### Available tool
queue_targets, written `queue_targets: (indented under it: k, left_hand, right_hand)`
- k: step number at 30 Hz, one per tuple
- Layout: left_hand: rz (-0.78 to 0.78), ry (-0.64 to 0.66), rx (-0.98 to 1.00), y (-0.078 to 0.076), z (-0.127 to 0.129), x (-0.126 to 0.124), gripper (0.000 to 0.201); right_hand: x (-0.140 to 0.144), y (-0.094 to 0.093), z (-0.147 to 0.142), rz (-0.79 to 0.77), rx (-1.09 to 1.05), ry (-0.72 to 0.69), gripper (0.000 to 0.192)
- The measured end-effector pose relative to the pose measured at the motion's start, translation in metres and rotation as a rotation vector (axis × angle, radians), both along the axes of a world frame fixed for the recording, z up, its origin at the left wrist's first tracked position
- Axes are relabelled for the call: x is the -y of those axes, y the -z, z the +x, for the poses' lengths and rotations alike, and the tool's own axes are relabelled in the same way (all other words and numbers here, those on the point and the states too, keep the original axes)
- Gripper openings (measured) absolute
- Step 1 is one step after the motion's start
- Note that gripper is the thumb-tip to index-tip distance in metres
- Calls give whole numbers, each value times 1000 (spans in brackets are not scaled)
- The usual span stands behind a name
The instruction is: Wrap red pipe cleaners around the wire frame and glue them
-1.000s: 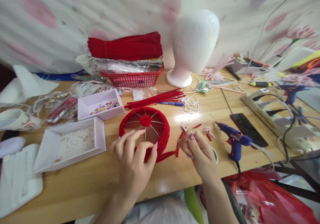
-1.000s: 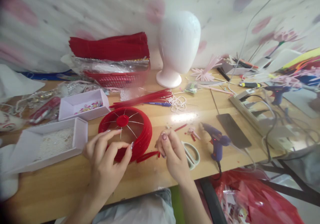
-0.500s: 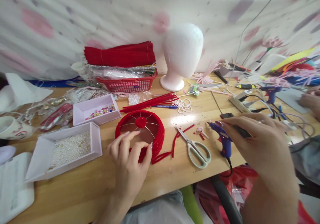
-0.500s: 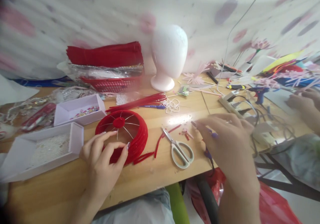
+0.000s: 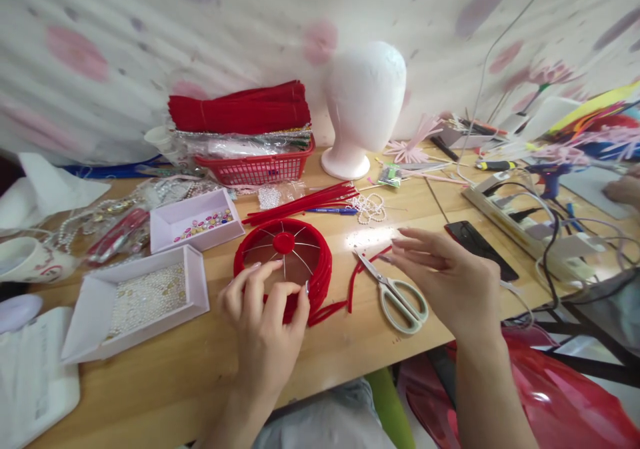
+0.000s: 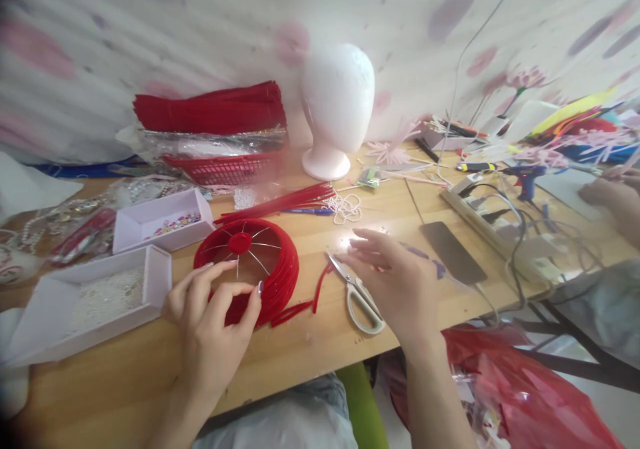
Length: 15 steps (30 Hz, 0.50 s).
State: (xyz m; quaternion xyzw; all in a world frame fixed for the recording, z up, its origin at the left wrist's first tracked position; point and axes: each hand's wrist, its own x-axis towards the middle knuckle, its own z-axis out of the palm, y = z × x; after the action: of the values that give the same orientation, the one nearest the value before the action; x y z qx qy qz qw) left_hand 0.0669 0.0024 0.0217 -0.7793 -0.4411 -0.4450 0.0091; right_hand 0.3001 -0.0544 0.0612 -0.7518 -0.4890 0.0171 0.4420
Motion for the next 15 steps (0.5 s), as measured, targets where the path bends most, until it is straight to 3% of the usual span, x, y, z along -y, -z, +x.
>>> queue_targets:
  k: [3,5,8,11,15]
  left_hand:
    - [-1,-15,0,1,0,0,15]
    - [-9,-15,2,2,0,0,16]
    - [-13,-14,-9,2,0,1,15]
    - [-3,-10,-25,1,-1,1,14]
    - [9,-11,-43,0,-2,0,14]
  right_hand:
    - [-7,5,-2,-25,31,10,24]
    - [-12,11,-6,-4,36,-105,22]
    - [-13,24,-18,35,-122,-221,22]
    - [-11,38,-32,-8,-277,-198,20]
    - [-7,57,-39,-48,-281,-212,25]
